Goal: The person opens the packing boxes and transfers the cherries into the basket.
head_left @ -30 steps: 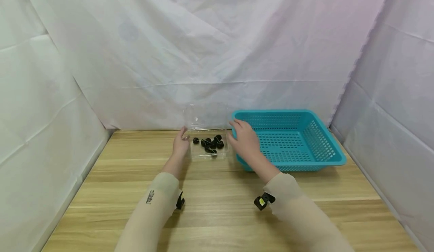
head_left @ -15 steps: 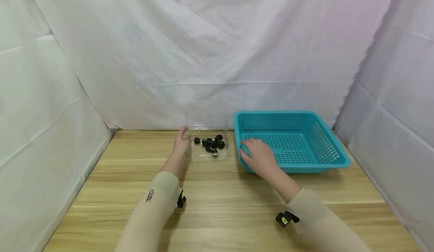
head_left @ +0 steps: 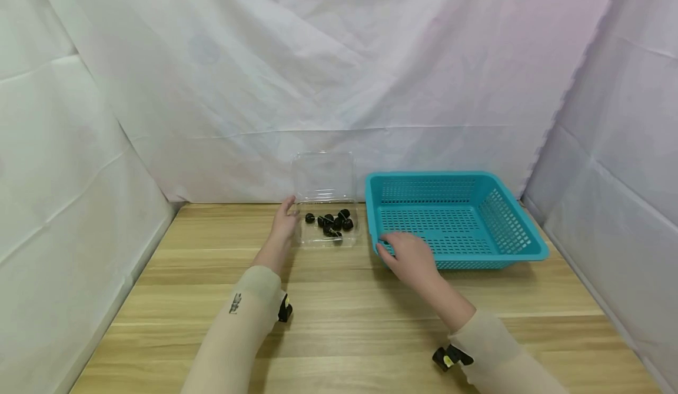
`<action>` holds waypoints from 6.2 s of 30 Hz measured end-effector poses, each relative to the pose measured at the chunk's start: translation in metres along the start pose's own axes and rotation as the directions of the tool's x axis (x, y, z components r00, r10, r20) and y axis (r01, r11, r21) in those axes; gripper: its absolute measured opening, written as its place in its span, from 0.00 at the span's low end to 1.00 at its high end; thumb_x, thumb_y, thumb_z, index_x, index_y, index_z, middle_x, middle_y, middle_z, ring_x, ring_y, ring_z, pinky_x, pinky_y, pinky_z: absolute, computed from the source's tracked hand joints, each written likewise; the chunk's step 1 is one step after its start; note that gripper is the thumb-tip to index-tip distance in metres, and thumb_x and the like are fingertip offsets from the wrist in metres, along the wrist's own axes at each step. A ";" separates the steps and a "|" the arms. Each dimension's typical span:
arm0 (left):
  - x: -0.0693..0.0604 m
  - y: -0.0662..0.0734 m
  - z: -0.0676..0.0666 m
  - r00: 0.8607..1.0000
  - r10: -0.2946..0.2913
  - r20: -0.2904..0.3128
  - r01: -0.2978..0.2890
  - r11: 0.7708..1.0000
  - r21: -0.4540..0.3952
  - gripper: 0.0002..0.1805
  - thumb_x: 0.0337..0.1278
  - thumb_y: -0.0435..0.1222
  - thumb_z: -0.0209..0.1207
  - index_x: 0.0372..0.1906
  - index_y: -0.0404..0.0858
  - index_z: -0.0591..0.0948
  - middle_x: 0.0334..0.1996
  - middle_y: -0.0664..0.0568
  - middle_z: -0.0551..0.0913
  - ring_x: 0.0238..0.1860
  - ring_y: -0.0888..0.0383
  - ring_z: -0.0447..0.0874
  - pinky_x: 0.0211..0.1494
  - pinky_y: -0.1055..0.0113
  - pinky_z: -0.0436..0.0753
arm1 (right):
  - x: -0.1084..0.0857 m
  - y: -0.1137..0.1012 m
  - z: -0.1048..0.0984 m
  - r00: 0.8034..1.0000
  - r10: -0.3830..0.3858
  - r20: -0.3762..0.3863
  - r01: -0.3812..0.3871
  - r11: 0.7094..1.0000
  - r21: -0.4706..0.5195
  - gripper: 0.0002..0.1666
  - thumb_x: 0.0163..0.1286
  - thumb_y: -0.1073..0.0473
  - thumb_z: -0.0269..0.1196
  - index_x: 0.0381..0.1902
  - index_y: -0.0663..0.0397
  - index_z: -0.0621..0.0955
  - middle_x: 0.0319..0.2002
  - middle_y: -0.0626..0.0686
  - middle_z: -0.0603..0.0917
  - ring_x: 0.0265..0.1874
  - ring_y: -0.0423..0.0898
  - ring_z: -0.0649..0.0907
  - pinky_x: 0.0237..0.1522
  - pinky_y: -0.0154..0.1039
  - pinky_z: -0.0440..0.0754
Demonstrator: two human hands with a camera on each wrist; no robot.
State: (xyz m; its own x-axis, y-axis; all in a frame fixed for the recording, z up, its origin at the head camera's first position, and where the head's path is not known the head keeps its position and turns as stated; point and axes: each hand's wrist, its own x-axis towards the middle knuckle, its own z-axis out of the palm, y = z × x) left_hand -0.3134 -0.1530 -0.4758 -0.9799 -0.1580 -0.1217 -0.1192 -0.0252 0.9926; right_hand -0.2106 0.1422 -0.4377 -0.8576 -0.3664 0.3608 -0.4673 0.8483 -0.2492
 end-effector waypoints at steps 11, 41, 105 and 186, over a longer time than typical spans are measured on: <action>-0.006 0.002 -0.002 0.995 0.019 -0.100 -0.017 1.000 0.022 0.30 0.62 0.22 0.53 0.70 0.31 0.65 0.68 0.37 0.66 0.59 0.40 0.72 0.62 0.56 0.75 | -0.006 0.000 0.004 0.999 -0.015 -0.039 0.013 0.999 -0.040 0.20 0.68 0.45 0.64 0.45 0.55 0.86 0.43 0.54 0.87 0.42 0.52 0.85 0.38 0.48 0.86; -0.055 -0.007 -0.011 0.959 -0.279 -0.042 0.267 0.946 -0.186 0.36 0.66 0.34 0.55 0.73 0.29 0.53 0.61 0.35 0.65 0.53 0.49 0.70 0.62 0.58 0.75 | -0.006 -0.003 0.007 0.998 0.009 -0.058 -0.013 0.997 -0.073 0.18 0.65 0.45 0.67 0.42 0.52 0.86 0.40 0.52 0.88 0.33 0.49 0.86 0.18 0.38 0.81; -0.066 -0.027 -0.023 0.973 -0.194 0.122 0.206 0.974 -0.093 0.26 0.77 0.45 0.44 0.45 0.23 0.76 0.41 0.36 0.85 0.45 0.47 0.86 0.53 0.60 0.83 | 0.061 -0.071 -0.007 0.996 -0.043 0.080 0.042 0.999 0.019 0.14 0.68 0.46 0.64 0.44 0.47 0.86 0.41 0.46 0.86 0.38 0.44 0.84 0.31 0.37 0.84; -0.062 -0.041 -0.034 0.961 -0.132 0.241 0.184 0.961 -0.208 0.17 0.75 0.34 0.49 0.51 0.20 0.72 0.41 0.39 0.82 0.43 0.51 0.85 0.56 0.58 0.82 | 0.107 -0.054 -0.017 0.948 0.072 0.311 -0.057 0.997 -0.057 0.09 0.70 0.56 0.64 0.45 0.46 0.88 0.44 0.47 0.86 0.36 0.43 0.84 0.32 0.38 0.84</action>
State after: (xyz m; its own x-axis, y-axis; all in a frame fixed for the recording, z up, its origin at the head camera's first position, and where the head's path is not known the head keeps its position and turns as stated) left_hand -0.2422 -0.1753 -0.5087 -0.9650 0.0898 -0.2463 -0.2614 -0.2586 0.9299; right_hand -0.2740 0.0639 -0.3705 -0.9131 -0.4053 0.0449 -0.4049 0.8880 -0.2180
